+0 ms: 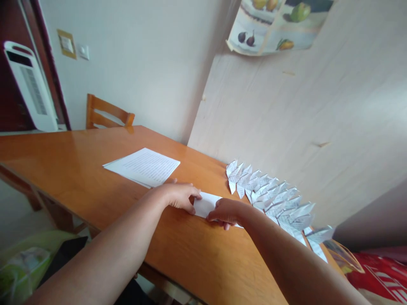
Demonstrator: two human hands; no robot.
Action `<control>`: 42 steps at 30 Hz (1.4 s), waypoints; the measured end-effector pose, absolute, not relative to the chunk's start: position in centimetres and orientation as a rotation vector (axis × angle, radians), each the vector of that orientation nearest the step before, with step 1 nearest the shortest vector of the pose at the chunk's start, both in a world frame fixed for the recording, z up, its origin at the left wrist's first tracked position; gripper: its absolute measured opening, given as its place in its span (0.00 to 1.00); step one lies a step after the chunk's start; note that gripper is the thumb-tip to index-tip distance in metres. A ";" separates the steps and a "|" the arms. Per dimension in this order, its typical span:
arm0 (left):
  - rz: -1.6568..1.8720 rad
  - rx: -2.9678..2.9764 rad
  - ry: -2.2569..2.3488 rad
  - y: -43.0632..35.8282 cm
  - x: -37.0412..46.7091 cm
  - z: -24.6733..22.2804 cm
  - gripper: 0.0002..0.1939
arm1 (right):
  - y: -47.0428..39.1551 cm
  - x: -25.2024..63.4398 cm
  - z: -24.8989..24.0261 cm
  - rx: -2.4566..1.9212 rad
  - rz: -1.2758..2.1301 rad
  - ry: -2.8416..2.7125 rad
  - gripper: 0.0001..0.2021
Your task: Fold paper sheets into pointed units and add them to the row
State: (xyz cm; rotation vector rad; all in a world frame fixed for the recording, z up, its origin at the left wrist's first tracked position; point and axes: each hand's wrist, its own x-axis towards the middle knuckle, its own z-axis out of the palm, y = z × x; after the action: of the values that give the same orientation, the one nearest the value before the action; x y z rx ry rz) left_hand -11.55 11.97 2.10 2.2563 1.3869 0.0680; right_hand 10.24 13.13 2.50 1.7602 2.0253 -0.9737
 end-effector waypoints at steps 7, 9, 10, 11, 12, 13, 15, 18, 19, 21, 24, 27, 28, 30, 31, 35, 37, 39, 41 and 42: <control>0.062 2.288 1.377 11.9 -11.7 2.3 0.34 | 13.1 11.9 2.3 1.798 -0.978 2.014 0.09; 0.054 2.310 1.366 12.0 -11.8 2.3 0.33 | 13.0 12.4 2.4 1.811 -0.974 2.009 0.09; 0.048 2.315 1.366 12.0 -11.8 2.2 0.34 | 12.9 12.6 2.5 1.818 -0.972 2.004 0.09; 0.043 2.315 1.369 12.1 -11.8 2.2 0.34 | 12.9 12.9 2.5 1.826 -0.971 1.996 0.09; 0.038 2.314 1.375 12.1 -11.9 2.1 0.35 | 12.8 13.2 2.6 1.833 -0.970 1.987 0.09; 0.035 2.313 1.381 12.2 -11.9 2.0 0.35 | 12.8 13.5 2.7 1.840 -0.969 1.977 0.09; 0.029 2.311 1.388 12.2 -12.0 1.9 0.36 | 12.7 14.1 2.8 1.851 -0.962 1.964 0.09; 0.017 2.308 1.371 12.2 -12.1 1.8 0.35 | 12.7 15.2 2.8 1.862 -0.944 1.962 0.10; 0.014 2.307 1.364 12.2 -12.2 1.8 0.35 | 12.7 15.5 2.8 1.868 -0.940 1.962 0.11; 0.012 2.298 1.359 12.3 -12.3 1.7 0.36 | 12.6 16.2 2.7 1.883 -0.938 1.958 0.11; 0.010 2.283 1.359 12.5 -12.5 1.5 0.38 | 12.5 17.0 2.7 1.912 -0.943 1.943 0.11; 0.019 2.287 1.351 12.7 -12.6 1.3 0.38 | 12.3 17.7 2.7 1.941 -0.945 1.927 0.11; 0.022 2.288 1.350 12.7 -12.6 1.2 0.38 | 12.3 18.0 2.6 1.951 -0.946 1.922 0.11; 0.022 2.288 1.347 12.7 -12.7 1.3 0.38 | 12.3 18.6 2.6 1.972 -0.952 1.910 0.11; 0.019 2.287 1.347 12.6 -12.7 1.3 0.38 | 12.3 18.9 2.5 1.983 -0.960 1.903 0.10; 0.013 2.292 1.355 12.6 -12.7 1.4 0.37 | 12.1 19.9 2.3 2.019 -1.000 1.882 0.09; 0.015 2.299 1.360 12.6 -12.7 1.4 0.37 | 12.0 20.2 2.2 2.038 -1.016 1.876 0.09; 0.014 2.307 1.362 12.7 -12.7 1.3 0.37 | 11.8 20.3 2.2 2.061 -1.034 1.874 0.08; 0.007 2.313 1.359 12.8 -12.8 1.2 0.37 | 11.6 20.4 2.3 2.084 -1.059 1.871 0.07; 0.005 2.313 1.356 12.8 -12.8 1.1 0.37 | 11.5 20.4 2.4 2.094 -1.073 1.870 0.07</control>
State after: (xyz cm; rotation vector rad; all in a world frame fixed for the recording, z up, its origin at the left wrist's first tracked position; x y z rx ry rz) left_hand -12.83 12.82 1.14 2.3130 1.3559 0.0055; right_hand 20.42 11.47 2.36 2.0940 1.8705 -1.0726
